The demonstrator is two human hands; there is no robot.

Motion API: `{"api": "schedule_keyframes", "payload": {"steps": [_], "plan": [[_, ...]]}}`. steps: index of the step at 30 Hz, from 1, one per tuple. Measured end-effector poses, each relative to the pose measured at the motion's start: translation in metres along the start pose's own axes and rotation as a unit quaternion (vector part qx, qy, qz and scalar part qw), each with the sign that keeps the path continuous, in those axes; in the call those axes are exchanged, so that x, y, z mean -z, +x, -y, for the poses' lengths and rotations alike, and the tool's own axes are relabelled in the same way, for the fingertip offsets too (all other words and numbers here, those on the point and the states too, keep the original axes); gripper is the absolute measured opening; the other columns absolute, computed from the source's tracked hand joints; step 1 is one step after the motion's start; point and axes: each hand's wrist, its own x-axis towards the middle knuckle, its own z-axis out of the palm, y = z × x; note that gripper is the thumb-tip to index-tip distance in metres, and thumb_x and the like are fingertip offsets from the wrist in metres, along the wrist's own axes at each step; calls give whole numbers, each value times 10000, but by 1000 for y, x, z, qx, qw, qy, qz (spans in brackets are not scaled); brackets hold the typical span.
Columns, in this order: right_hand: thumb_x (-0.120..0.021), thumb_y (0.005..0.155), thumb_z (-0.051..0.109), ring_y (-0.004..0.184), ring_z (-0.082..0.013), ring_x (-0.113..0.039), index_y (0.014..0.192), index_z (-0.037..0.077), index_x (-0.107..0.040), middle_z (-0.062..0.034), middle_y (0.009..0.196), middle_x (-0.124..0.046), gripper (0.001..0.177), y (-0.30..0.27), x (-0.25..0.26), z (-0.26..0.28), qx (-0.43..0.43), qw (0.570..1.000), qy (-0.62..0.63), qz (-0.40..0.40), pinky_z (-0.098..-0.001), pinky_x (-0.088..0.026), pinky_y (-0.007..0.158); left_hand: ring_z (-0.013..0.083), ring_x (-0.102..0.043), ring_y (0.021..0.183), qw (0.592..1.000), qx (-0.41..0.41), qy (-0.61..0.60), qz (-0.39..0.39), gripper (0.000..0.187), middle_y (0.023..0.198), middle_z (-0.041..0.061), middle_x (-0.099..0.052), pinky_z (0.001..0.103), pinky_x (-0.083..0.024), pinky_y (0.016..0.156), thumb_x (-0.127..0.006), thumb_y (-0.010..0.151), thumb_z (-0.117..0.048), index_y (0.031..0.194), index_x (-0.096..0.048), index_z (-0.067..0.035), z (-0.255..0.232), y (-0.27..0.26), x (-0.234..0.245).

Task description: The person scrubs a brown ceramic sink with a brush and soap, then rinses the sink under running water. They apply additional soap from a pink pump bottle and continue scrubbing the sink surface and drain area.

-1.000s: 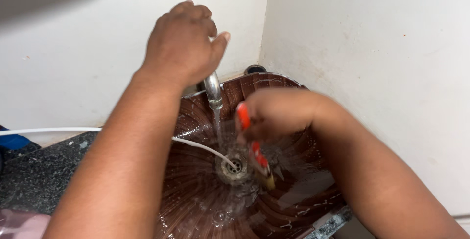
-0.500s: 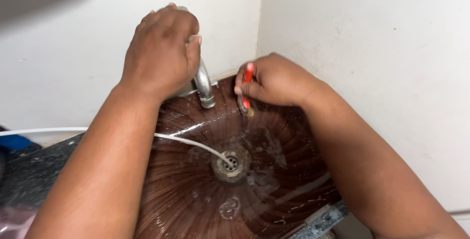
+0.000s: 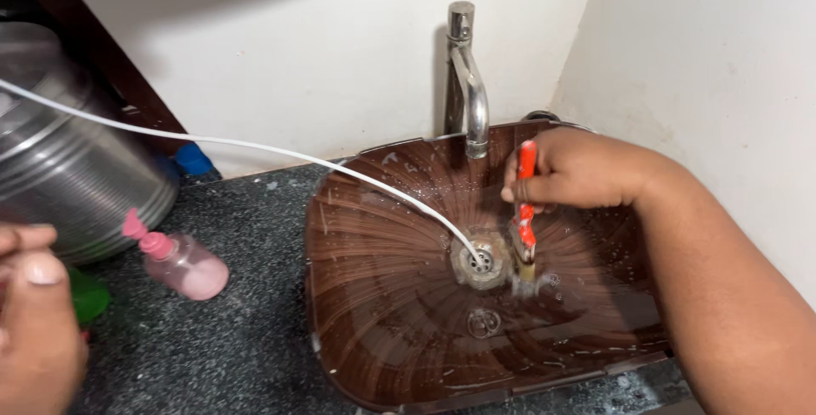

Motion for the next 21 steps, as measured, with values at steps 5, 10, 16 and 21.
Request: {"api": "schedule_keyframes", "payload": {"steps": [5, 10, 16, 21], "plan": [[-717, 889, 371, 776, -194, -700, 920, 101, -755, -67, 806, -762, 275, 12, -11, -4, 41, 999, 20, -30, -372, -544, 785, 364, -581, 1184, 997, -77, -25, 12, 776, 1363, 302, -515, 403, -498, 960, -799, 872, -94, 1434, -301, 100, 85, -15, -45], [-699, 911, 312, 646, -157, -679, 877, 58, -727, -52, 687, -721, 257, 20, -7, -29, 24, 992, 121, -29, -332, -562, 644, 392, -629, 1197, 997, -36, -40, 46, 1035, 1386, 328, -546, 462, -513, 999, -806, 776, -153, 1562, -174, 79, 111, -7, -90], [-686, 942, 312, 593, -133, -642, 838, 66, -711, -32, 640, -697, 269, 25, -7, -44, -22, 984, 178, -20, -307, -530, 590, 384, -701, 1103, 995, -9, 63, 71, 1059, 1284, 262, -674, 445, -544, 1005, -782, 809, -227, 1635, -158, -1, 127, -5, -109], [-679, 945, 321, 591, -129, -637, 832, 65, -711, -22, 641, -697, 282, 23, -7, -43, -3, 985, 172, -18, -305, -523, 584, 441, -678, 1105, 992, -61, 94, 51, 1107, 1326, 320, -617, 485, -534, 1000, -811, 751, -207, 1612, -140, -23, 113, -6, -119]]}}
